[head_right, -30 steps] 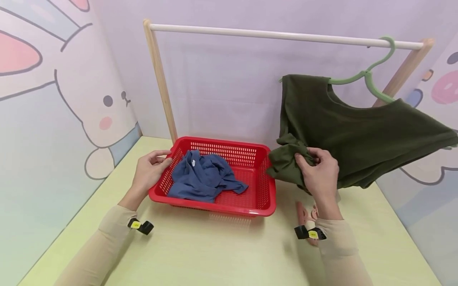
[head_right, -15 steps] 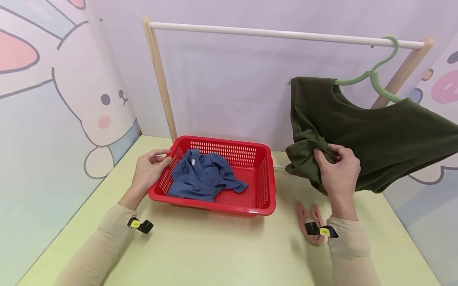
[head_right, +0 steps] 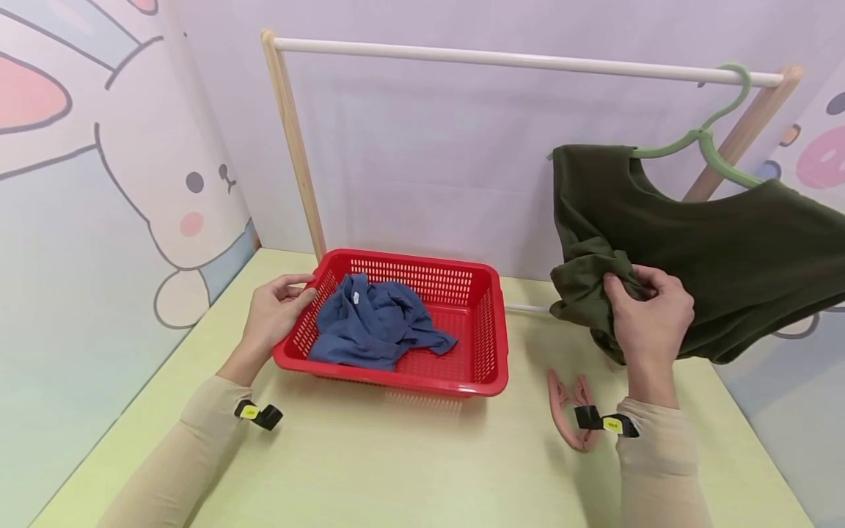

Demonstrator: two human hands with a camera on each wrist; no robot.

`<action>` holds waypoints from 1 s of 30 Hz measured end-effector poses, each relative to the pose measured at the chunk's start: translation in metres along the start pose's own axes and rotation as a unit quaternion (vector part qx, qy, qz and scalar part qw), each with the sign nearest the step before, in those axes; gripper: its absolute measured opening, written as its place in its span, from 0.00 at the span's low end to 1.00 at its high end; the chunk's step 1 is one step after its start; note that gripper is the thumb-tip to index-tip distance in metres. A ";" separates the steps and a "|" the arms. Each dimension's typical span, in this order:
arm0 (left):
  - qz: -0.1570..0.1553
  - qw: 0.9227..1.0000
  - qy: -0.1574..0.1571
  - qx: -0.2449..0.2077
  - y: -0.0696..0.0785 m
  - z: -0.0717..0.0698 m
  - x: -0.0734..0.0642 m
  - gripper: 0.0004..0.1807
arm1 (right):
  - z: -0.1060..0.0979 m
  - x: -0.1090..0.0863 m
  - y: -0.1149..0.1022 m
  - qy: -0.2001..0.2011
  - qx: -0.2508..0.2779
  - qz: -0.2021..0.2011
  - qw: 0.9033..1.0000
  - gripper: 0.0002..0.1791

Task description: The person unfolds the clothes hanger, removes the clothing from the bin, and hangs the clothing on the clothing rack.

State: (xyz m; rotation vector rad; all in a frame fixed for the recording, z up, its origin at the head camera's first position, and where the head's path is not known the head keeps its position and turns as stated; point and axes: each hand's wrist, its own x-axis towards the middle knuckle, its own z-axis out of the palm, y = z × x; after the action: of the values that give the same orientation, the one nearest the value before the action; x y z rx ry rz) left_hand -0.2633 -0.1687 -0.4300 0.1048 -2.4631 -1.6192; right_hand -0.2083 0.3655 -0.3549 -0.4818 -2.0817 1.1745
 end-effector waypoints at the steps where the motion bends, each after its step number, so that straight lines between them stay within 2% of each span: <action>1: 0.001 1.000 0.000 0.001 0.000 0.000 0.000 0.21 | 0.000 0.000 0.000 -0.001 0.000 0.003 1.000 0.19; 8: 0.001 1.000 0.002 -0.002 0.000 0.000 0.001 0.21 | 0.001 0.001 0.000 -0.003 0.010 0.010 1.000 0.18; 15: 0.003 1.000 0.001 -0.003 0.000 0.000 0.000 0.22 | 0.009 0.000 0.001 -0.015 0.052 -0.018 0.998 0.28; 30: 0.003 1.000 -0.002 -0.002 0.000 -0.001 0.001 0.22 | 0.009 -0.003 -0.004 -0.020 0.056 -0.008 0.998 0.28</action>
State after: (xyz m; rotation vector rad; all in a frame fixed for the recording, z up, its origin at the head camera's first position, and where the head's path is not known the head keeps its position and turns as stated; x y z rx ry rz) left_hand -0.2645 -0.1700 -0.4298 0.0946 -2.4598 -1.6243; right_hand -0.2129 0.3562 -0.3558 -0.3922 -2.0363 1.2926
